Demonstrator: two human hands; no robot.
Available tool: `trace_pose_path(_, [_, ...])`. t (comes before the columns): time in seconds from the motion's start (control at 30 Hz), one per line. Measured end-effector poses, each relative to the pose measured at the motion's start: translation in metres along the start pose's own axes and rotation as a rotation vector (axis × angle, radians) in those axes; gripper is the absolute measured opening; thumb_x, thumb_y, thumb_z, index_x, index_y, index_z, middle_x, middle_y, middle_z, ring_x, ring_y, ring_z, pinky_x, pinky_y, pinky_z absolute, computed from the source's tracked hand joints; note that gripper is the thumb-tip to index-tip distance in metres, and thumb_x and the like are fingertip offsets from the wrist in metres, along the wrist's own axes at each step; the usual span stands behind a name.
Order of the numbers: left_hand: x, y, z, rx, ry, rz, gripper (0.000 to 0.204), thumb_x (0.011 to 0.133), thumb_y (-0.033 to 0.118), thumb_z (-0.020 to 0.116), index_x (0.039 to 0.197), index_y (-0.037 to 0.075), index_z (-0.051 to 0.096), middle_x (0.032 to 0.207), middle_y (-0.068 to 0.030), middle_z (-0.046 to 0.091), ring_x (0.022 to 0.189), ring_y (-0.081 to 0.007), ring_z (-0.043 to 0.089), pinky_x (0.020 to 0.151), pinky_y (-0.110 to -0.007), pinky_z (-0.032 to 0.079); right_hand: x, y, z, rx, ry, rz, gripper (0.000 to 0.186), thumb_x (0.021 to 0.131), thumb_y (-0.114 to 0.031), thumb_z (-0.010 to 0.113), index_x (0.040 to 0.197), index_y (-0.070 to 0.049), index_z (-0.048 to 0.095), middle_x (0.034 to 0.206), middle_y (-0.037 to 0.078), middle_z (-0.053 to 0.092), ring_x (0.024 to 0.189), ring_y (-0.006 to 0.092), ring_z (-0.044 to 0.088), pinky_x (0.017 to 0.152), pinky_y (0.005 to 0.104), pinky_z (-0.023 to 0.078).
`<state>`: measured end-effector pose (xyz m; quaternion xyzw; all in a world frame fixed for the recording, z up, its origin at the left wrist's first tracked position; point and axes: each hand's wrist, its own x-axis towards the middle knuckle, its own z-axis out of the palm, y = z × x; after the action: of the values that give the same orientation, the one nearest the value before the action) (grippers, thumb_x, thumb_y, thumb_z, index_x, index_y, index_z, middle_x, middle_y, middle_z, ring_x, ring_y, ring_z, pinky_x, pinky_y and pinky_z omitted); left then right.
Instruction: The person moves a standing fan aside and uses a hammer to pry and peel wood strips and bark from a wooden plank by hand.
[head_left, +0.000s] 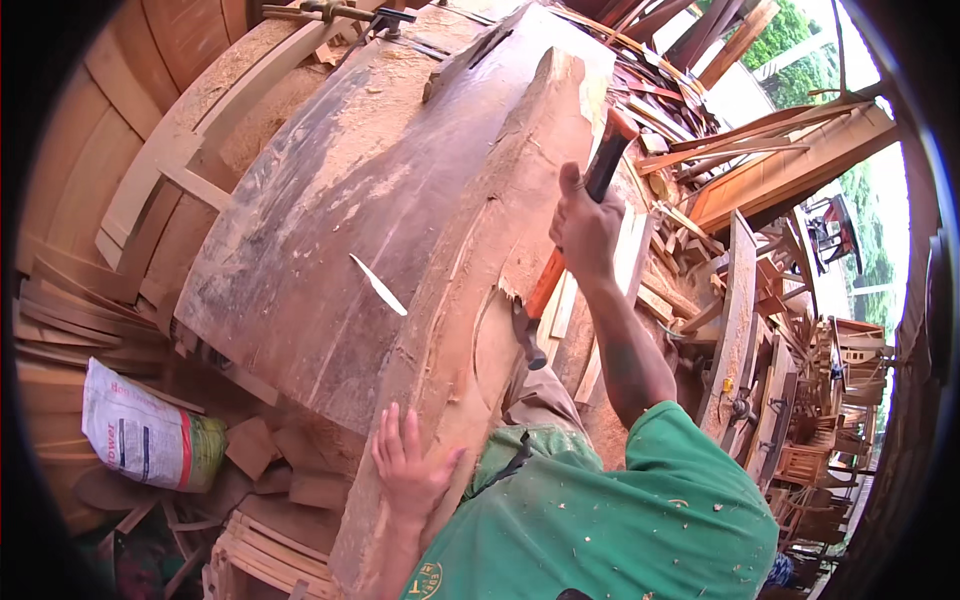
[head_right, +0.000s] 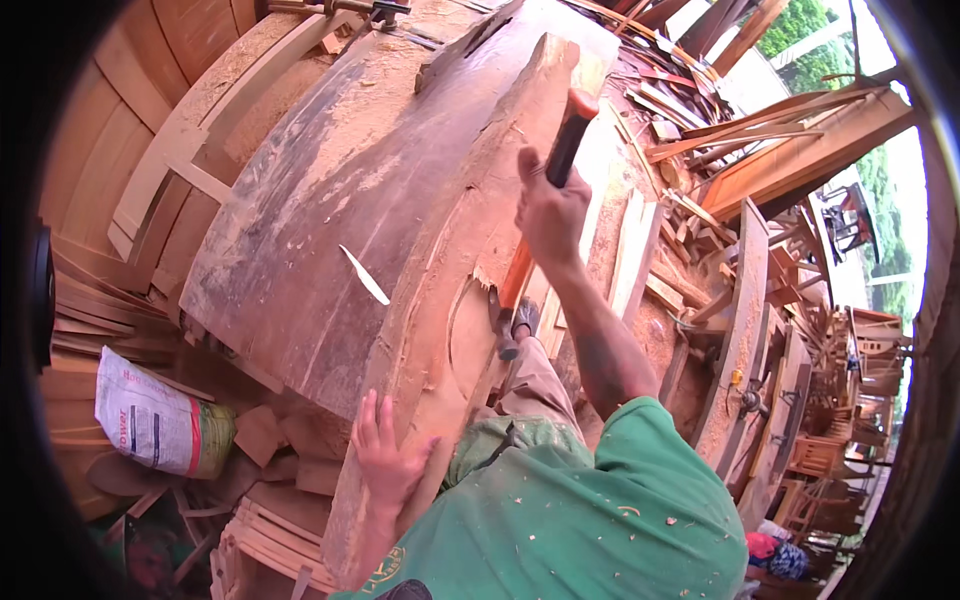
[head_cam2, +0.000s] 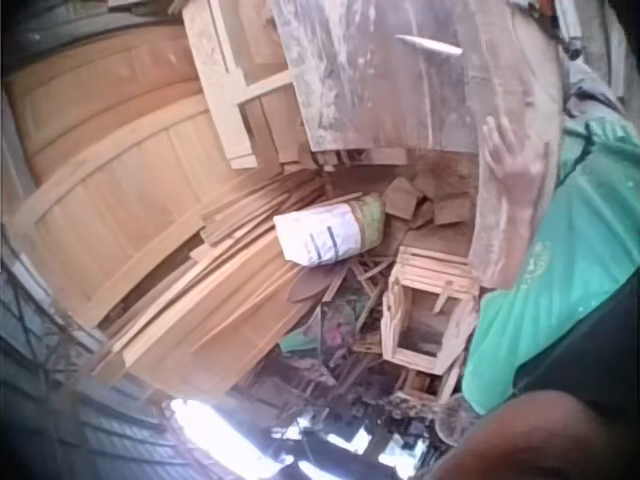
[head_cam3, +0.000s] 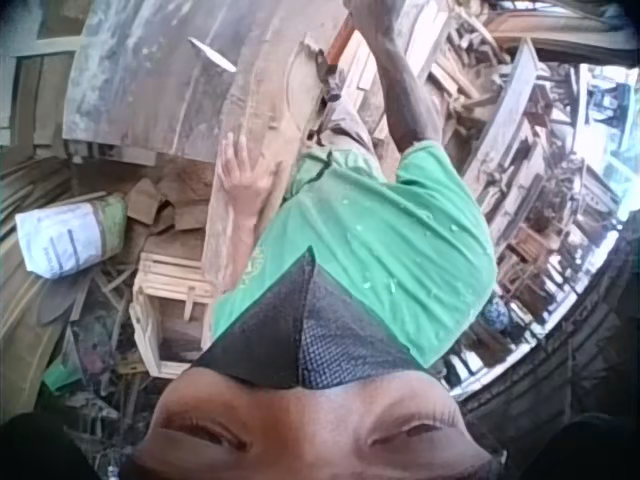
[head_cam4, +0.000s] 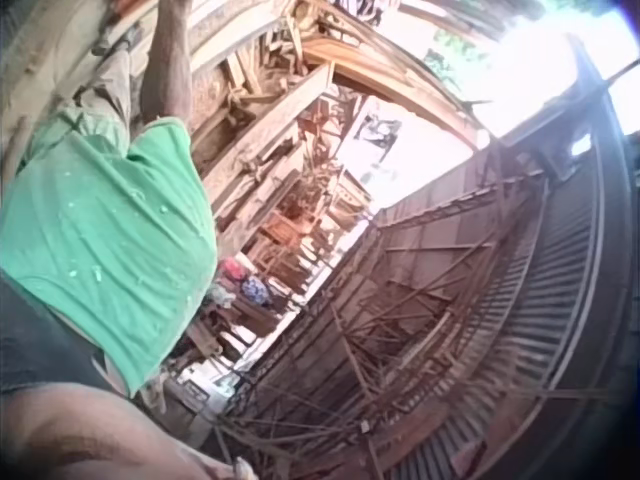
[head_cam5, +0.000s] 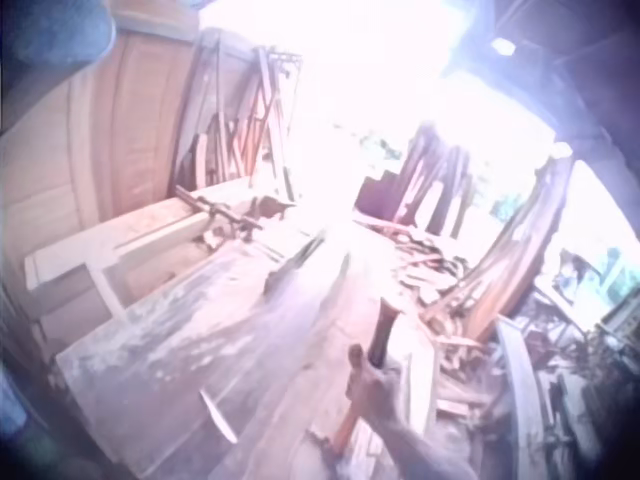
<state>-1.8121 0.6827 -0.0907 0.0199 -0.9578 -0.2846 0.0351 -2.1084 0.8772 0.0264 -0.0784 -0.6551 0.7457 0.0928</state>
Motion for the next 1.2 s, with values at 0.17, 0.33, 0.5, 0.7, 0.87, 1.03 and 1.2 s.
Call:
trace_pose_path(0.17, [0.003, 0.0, 0.004, -0.076, 0.051, 0.04, 0.079, 0.078, 0.046, 0.077, 0.137, 0.001, 0.049, 0.144, -0.022, 0.043, 0.132, -0.0384, 0.043, 0.107, -0.053, 0.036, -0.057, 0.0, -0.025, 0.115, 0.076, -0.211, 0.032, 0.098, -0.027, 0.065, 0.076, -0.013, 0.046, 0.054, -0.007, 0.035, 0.041, 0.0041, 0.032, 0.038, 0.0228, 0.023])
trace_pose_path(0.33, [0.013, 0.009, -0.004, -0.174, 0.118, 0.004, 0.067, 0.083, 0.032, 0.074, 0.137, 0.0, 0.05, 0.146, -0.0222, 0.042, 0.136, -0.0384, 0.039, 0.111, -0.052, 0.031, -0.117, 0.004, -0.052, 0.364, -0.001, -0.385, 0.02, 0.099, -0.019, 0.062, 0.086, -0.01, 0.05, 0.059, -0.003, 0.043, 0.048, 0.0075, 0.039, 0.046, 0.0255, 0.031])
trace_pose_path(0.5, [0.117, 0.041, -0.002, -0.134, 0.162, 0.381, 0.053, 0.092, 0.022, 0.063, 0.138, 0.0, 0.049, 0.149, -0.0228, 0.039, 0.139, -0.0411, 0.034, 0.114, -0.052, 0.027, -0.112, 0.002, -0.038, 0.336, 0.057, -0.35, 0.024, 0.098, -0.023, 0.065, 0.085, -0.006, 0.055, 0.062, -0.004, 0.047, 0.051, 0.0048, 0.04, 0.048, 0.0238, 0.031])
trace_pose_path(0.7, [0.241, 0.122, 0.012, -0.197, -0.162, 0.228, 0.073, 0.094, 0.04, 0.059, 0.148, -0.002, 0.034, 0.154, -0.0305, 0.026, 0.141, -0.0524, 0.025, 0.113, -0.06, 0.026, -0.115, 0.013, -0.041, 0.138, 0.102, -0.405, 0.023, 0.098, -0.022, 0.065, 0.088, -0.008, 0.051, 0.062, -0.003, 0.048, 0.051, 0.0061, 0.043, 0.047, 0.0239, 0.033])
trace_pose_path(0.87, [0.293, 0.109, 0.087, 0.192, -0.661, 0.307, 0.094, 0.086, 0.042, 0.065, 0.154, -0.001, 0.017, 0.153, -0.0377, 0.019, 0.135, -0.0619, 0.027, 0.1, -0.075, 0.032, -0.116, 0.0, -0.036, 0.05, 0.033, -0.386, 0.028, 0.092, -0.025, 0.074, 0.084, 0.001, 0.066, 0.067, 0.0, 0.062, 0.063, 0.0066, 0.056, 0.065, 0.0242, 0.052])
trace_pose_path(1.03, [0.301, 0.089, 0.116, 0.01, -0.491, 0.024, 0.096, 0.083, 0.042, 0.067, 0.154, 0.0, 0.018, 0.15, -0.0388, 0.023, 0.132, -0.0579, 0.035, 0.103, -0.068, 0.036, -0.096, 0.012, -0.03, 0.001, 0.115, -0.626, 0.028, 0.084, -0.027, 0.079, 0.081, -0.006, 0.062, 0.066, 0.007, 0.055, 0.061, 0.0235, 0.057, 0.103, 0.0541, 0.04])
trace_pose_path(1.2, [0.299, 0.098, 0.11, 0.001, -0.533, 0.081, 0.098, 0.082, 0.042, 0.068, 0.154, -0.001, 0.017, 0.151, -0.0388, 0.023, 0.133, -0.0575, 0.034, 0.104, -0.067, 0.036, -0.094, 0.002, -0.036, -0.16, 0.121, -0.677, 0.026, 0.091, -0.023, 0.075, 0.092, -0.001, 0.062, 0.064, 0.003, 0.052, 0.061, 0.0087, 0.048, 0.069, 0.0267, 0.049])
